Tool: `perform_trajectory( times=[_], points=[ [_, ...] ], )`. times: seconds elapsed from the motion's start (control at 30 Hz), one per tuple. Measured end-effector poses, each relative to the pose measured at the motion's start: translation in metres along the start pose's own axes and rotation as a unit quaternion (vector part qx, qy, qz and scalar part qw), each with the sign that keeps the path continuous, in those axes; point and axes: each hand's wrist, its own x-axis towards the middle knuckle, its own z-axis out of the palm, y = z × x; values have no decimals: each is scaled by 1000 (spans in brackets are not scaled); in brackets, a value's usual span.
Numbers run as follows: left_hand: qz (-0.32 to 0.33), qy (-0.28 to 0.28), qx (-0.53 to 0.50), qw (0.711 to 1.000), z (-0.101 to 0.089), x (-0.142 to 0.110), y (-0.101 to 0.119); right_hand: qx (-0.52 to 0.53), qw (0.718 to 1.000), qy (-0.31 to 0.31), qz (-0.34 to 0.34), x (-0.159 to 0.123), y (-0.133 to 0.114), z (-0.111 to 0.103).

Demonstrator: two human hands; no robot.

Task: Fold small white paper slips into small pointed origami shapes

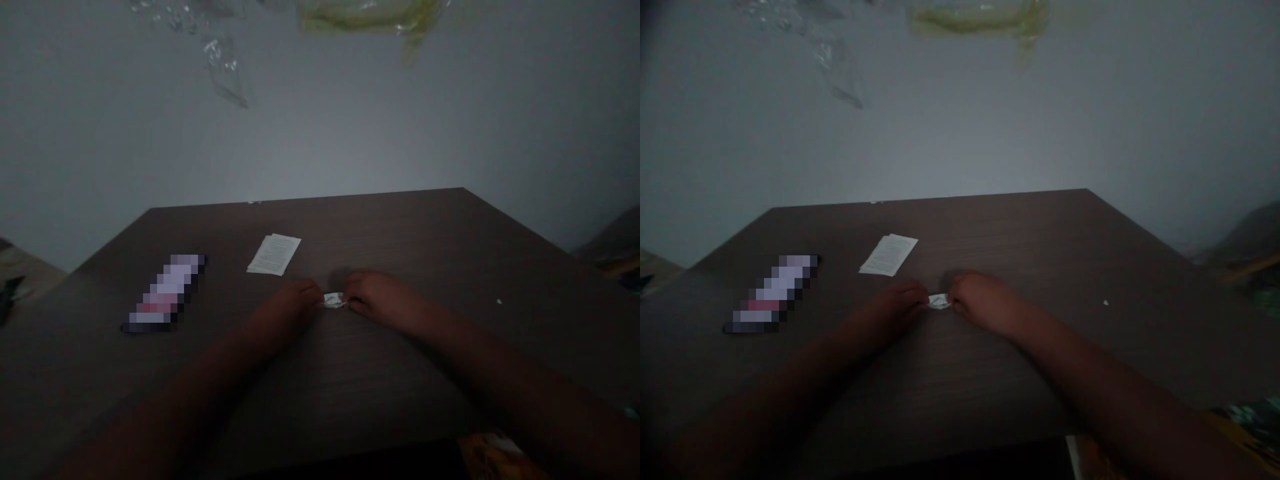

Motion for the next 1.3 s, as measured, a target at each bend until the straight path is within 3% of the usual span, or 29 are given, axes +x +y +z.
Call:
perform_trajectory(
  times=[0.67, 0.87, 1.13, 1.2, 1.3],
  points=[
    [-2, -7, 50, 999, -2, -1, 3, -16, 999, 13, -36, 2, 5, -2],
    [-21, -11, 64, 998, -8, 0, 4, -3, 1000, 12, -17, 5, 11, -4],
    [-30, 35, 24, 999, -10, -3, -2, 49, 996, 72, 4, 7, 14, 7],
    [-53, 56, 32, 997, -8, -3, -4, 69, 993, 96, 10, 7, 17, 10],
    [-136, 85, 98, 982, -8, -3, -10, 94, 987, 128, 42, 10, 23, 13]
  ],
)
